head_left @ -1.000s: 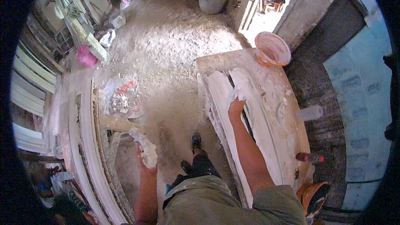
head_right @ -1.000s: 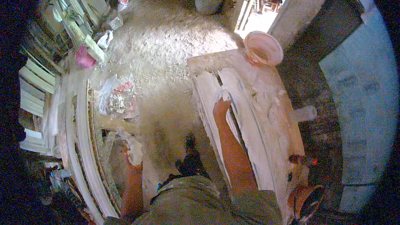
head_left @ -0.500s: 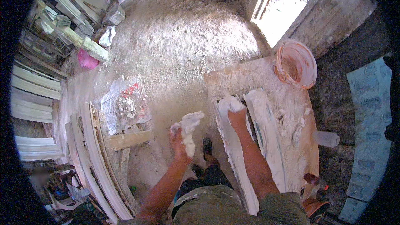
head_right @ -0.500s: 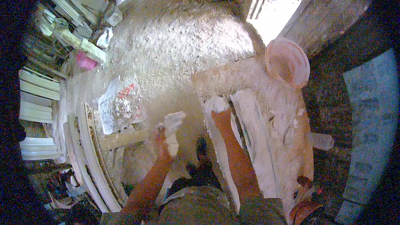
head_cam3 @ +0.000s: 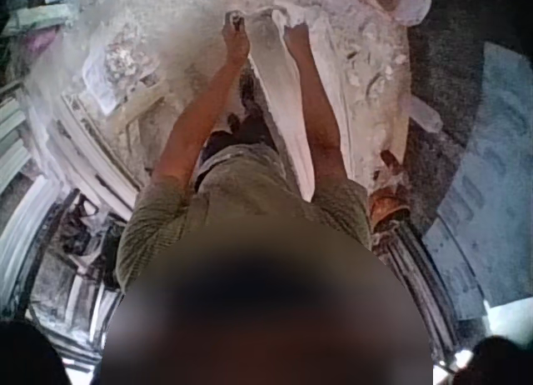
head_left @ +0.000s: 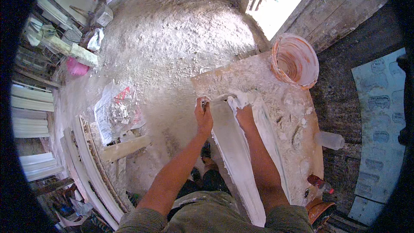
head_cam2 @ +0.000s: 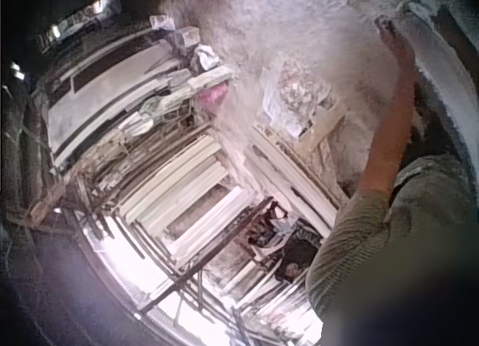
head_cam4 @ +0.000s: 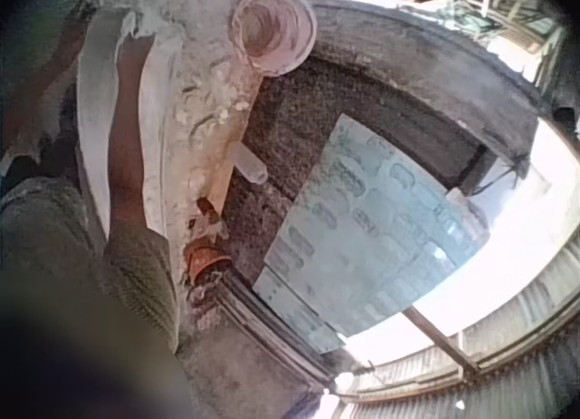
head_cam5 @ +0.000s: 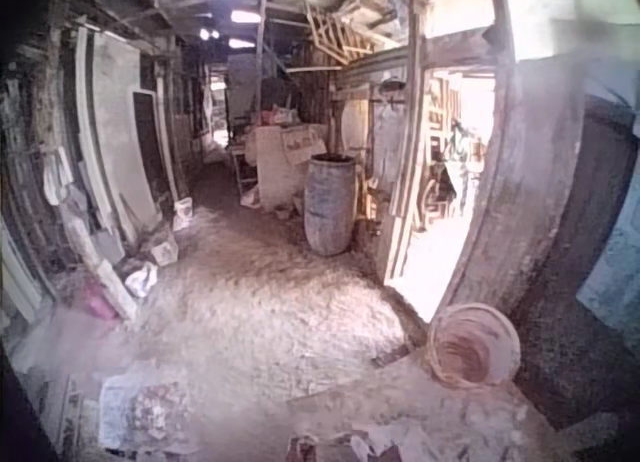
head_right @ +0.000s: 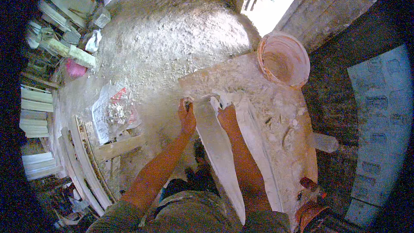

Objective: The person applies a white paste to a long, narrow wooden piece using a cloth. They repeatedly rub the paste along the length of the wood, occasionally picking up more paste from the workbench. The person works on both sides of the piece, ensuring coverage along the edges and surface.

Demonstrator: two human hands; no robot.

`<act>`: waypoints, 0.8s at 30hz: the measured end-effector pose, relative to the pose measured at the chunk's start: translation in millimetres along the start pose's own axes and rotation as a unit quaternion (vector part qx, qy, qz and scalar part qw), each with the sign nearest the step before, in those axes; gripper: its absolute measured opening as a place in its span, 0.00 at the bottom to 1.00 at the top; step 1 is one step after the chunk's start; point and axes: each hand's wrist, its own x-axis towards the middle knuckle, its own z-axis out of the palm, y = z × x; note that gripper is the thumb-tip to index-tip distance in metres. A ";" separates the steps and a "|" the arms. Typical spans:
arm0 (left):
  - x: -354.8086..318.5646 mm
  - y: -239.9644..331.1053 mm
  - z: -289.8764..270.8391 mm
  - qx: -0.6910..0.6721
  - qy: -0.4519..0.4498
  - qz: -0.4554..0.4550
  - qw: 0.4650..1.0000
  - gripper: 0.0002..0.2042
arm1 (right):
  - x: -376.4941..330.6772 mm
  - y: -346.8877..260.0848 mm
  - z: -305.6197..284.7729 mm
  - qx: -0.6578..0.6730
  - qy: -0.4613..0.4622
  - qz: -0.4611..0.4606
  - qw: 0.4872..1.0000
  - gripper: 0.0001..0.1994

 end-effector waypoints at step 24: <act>-37.1 -23.7 -2.2 0.115 0.042 0.100 0.987 0.08 | -36.1 -4.8 11.1 0.041 0.073 -0.046 0.995 0.11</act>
